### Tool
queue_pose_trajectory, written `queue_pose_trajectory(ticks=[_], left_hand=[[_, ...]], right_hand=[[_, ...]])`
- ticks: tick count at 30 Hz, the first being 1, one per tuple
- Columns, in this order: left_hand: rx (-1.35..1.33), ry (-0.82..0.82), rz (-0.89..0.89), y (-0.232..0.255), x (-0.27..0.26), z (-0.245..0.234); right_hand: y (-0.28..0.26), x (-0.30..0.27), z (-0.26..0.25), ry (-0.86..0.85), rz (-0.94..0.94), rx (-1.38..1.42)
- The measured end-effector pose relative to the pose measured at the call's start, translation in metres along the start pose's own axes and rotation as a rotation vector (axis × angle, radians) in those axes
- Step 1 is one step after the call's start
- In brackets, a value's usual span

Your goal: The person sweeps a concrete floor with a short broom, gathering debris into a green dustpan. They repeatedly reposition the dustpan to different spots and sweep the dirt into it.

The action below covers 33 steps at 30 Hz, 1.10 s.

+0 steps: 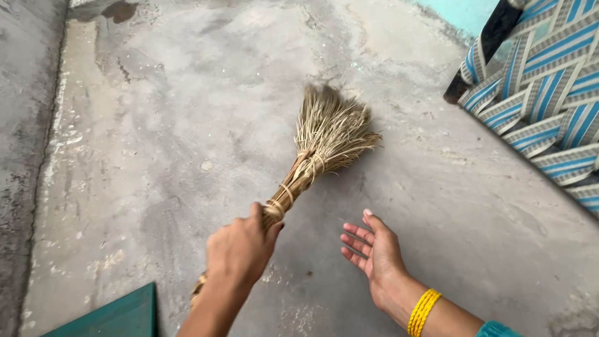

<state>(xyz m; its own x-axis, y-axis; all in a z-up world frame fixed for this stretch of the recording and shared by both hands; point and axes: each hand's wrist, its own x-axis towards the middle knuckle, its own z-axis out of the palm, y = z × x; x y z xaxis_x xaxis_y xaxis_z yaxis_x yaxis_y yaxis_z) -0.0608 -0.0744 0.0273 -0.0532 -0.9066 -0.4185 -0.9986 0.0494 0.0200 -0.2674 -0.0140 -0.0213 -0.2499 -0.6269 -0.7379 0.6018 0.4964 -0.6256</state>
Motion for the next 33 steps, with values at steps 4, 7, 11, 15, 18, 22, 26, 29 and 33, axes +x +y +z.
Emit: queue_pose_trajectory(ticks=[4, 7, 11, 15, 18, 22, 26, 29, 33], left_hand=[[0.073, 0.107, 0.073, -0.005, -0.033, -0.01], [0.072, 0.024, 0.15, 0.012, -0.038, -0.008], [0.23, 0.141, 0.635, 0.053, -0.037, -0.018], [0.37, -0.03, 0.776, 0.096, -0.032, -0.027], [0.309, 0.047, 0.698, 0.12, -0.021, -0.014], [0.189, 0.218, 0.644, 0.127, -0.009, -0.009], [0.228, 0.191, 0.501, 0.116, 0.009, -0.003], [0.14, 0.172, 0.261, 0.093, 0.027, 0.009], [0.063, 0.145, -0.148, 0.043, 0.037, -0.011]], right_hand=[[0.015, -0.016, 0.013, -0.017, 0.021, 0.01], [0.025, -0.032, 0.024, -0.023, 0.026, 0.015], [0.034, -0.04, 0.018, 0.093, -0.045, 0.01], [0.018, -0.027, -0.004, 0.27, -0.096, 0.073], [-0.003, 0.005, -0.021, 0.252, -0.129, 0.076], [-0.016, 0.017, -0.022, 0.174, -0.13, 0.084], [-0.011, 0.017, -0.013, 0.071, -0.118, 0.044], [-0.007, 0.008, -0.008, 0.032, -0.089, 0.002], [-0.009, 0.001, -0.001, -0.029, -0.063, -0.057]])
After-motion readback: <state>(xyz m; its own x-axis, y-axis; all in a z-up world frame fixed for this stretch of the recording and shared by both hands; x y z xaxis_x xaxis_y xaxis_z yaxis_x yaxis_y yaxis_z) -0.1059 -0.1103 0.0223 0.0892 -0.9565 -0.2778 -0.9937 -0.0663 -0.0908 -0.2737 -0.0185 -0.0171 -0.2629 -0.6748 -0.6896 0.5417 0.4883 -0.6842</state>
